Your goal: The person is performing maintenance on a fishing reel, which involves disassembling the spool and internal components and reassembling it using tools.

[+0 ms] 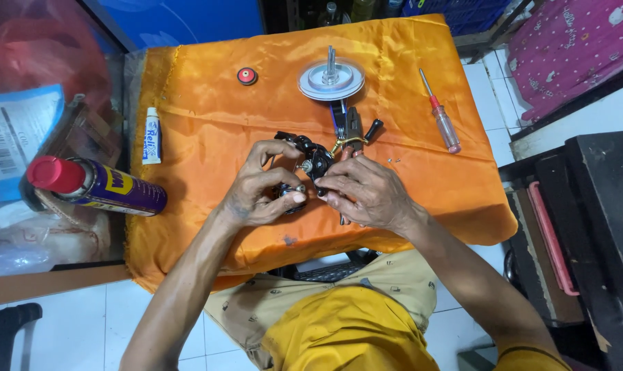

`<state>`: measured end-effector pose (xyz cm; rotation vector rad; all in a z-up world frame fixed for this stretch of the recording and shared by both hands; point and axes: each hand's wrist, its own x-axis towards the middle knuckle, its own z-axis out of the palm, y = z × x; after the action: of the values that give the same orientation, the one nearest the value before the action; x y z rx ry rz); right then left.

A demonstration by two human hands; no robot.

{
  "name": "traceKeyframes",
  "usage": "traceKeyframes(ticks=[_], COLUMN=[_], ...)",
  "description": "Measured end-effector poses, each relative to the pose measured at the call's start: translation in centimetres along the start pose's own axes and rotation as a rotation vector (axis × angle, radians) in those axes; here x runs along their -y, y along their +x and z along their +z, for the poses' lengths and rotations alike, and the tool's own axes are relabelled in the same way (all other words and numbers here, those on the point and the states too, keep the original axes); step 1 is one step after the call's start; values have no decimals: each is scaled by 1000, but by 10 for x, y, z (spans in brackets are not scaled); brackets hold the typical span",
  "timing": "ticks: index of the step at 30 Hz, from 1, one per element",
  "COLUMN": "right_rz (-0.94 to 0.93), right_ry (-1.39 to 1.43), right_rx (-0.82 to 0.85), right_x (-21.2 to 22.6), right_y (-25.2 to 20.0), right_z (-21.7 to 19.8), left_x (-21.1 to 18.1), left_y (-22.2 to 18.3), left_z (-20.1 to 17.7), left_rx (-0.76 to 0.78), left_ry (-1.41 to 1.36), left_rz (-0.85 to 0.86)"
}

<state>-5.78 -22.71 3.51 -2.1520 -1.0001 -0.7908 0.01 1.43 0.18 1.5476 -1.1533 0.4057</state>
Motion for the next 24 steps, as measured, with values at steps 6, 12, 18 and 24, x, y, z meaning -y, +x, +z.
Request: traceKeyframes(ticks=[6, 12, 18, 24], right_rz=[5, 9, 12, 35], right_ry=[-5, -3, 17, 29], right_rx=[12, 13, 12, 28], right_x=[-1, 0, 1, 1], right_y=[-2, -4, -3, -9], right_z=[-1, 0, -2, 0], left_x=[-2, -12, 20, 31], left_y=[1, 12, -9, -11], left_z=[-6, -7, 2, -9], left_rx=[16, 8, -104, -237], left_ry=[-56, -9, -75, -145], left_rz=[-104, -116, -114, -134])
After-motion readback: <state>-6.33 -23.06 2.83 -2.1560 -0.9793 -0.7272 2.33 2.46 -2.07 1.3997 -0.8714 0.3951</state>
